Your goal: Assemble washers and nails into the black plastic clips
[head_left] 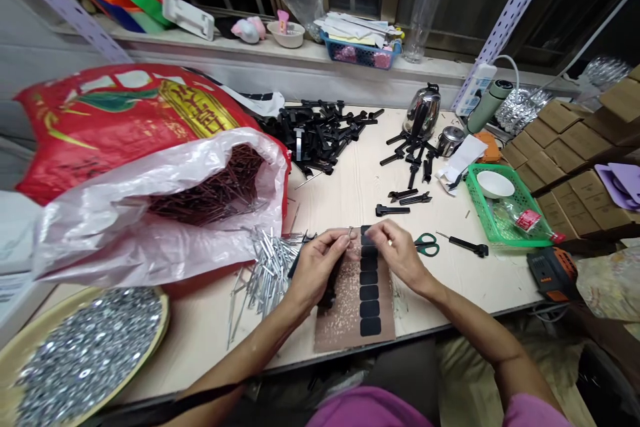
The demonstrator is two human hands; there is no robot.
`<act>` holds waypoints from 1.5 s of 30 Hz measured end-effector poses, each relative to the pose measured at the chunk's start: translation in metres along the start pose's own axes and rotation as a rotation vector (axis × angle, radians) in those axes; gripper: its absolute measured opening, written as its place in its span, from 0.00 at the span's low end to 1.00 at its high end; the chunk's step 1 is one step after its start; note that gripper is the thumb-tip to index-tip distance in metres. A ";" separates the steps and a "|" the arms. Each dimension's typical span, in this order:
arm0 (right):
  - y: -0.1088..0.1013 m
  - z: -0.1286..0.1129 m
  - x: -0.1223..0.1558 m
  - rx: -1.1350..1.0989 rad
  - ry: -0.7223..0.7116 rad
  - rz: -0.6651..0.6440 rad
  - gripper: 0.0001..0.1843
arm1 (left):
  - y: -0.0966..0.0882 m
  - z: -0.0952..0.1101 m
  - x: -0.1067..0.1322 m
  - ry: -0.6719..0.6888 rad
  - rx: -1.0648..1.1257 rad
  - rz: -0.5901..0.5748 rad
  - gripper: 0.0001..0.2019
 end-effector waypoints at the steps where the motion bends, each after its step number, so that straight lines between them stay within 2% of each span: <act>1: 0.004 0.001 0.003 -0.128 0.018 -0.046 0.20 | 0.002 0.000 -0.002 0.026 0.049 0.049 0.16; 3: 0.015 0.002 0.007 -0.305 0.023 -0.079 0.17 | 0.007 -0.001 -0.004 0.058 0.113 0.121 0.16; 7: 0.033 0.002 0.010 -0.524 0.042 -0.002 0.16 | 0.019 0.001 -0.004 0.085 0.082 0.159 0.17; 10: 0.035 0.001 0.011 -0.771 0.153 -0.104 0.19 | 0.023 0.005 -0.003 0.074 0.014 0.151 0.17; 12: 0.028 0.003 0.013 -0.786 0.188 -0.173 0.19 | 0.022 0.004 -0.003 0.051 -0.017 0.140 0.18; 13: 0.021 0.006 0.015 -0.700 0.167 -0.165 0.18 | 0.020 0.002 -0.003 0.039 -0.047 0.120 0.18; 15: 0.003 0.017 0.019 -0.363 0.069 -0.068 0.15 | 0.014 -0.006 -0.002 0.014 -0.181 0.045 0.19; 18: -0.021 0.039 0.028 0.261 -0.105 0.042 0.12 | -0.002 -0.026 0.004 0.040 -0.577 -0.028 0.20; 21: -0.028 0.062 0.029 0.679 -0.216 -0.012 0.13 | -0.015 -0.051 0.014 0.213 -0.943 -0.017 0.20; 24: -0.027 0.079 0.013 0.888 -0.269 -0.073 0.14 | -0.023 -0.074 0.021 0.330 -1.161 -0.042 0.22; 27: -0.023 0.086 -0.003 0.938 -0.289 -0.115 0.14 | -0.028 -0.089 0.025 0.354 -1.275 -0.085 0.24; 29: -0.018 0.084 0.006 0.890 -0.349 -0.161 0.16 | -0.030 -0.094 0.026 0.369 -1.299 -0.086 0.24; 31: -0.010 0.076 0.034 0.787 -0.517 -0.249 0.17 | -0.031 -0.096 0.028 0.377 -1.290 -0.061 0.25; 34: -0.002 0.061 0.083 0.633 -0.888 -0.445 0.16 | -0.032 -0.097 0.030 0.369 -1.264 -0.025 0.25; 35: -0.003 0.059 0.090 0.636 -0.899 -0.443 0.16 | -0.032 -0.096 0.030 0.367 -1.260 -0.019 0.25; 36: -0.006 0.059 0.089 0.659 -0.846 -0.408 0.16 | -0.032 -0.096 0.030 0.365 -1.258 -0.016 0.25; 37: -0.010 0.061 0.081 0.699 -0.736 -0.343 0.17 | -0.032 -0.096 0.030 0.362 -1.256 -0.014 0.24; 39: -0.020 0.068 0.049 0.783 -0.466 -0.214 0.18 | -0.032 -0.096 0.030 0.356 -1.259 -0.023 0.24; 41: -0.026 0.075 0.019 0.847 -0.328 -0.171 0.18 | -0.033 -0.097 0.030 0.346 -1.272 -0.037 0.24; 43: -0.024 0.074 0.009 0.860 -0.333 -0.181 0.18 | -0.033 -0.097 0.030 0.340 -1.292 -0.041 0.24; 45: -0.015 0.066 0.025 0.812 -0.494 -0.252 0.18 | -0.032 -0.097 0.030 0.340 -1.304 -0.038 0.24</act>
Point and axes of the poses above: each hand's wrist, its own x-axis away from the middle knuckle, its own y-axis out of the palm, z = x × y, the point moved 1 cm from there along -x, towards the middle knuckle, and after that the axes turned 11 degrees about -z, right-handed, at the moved point
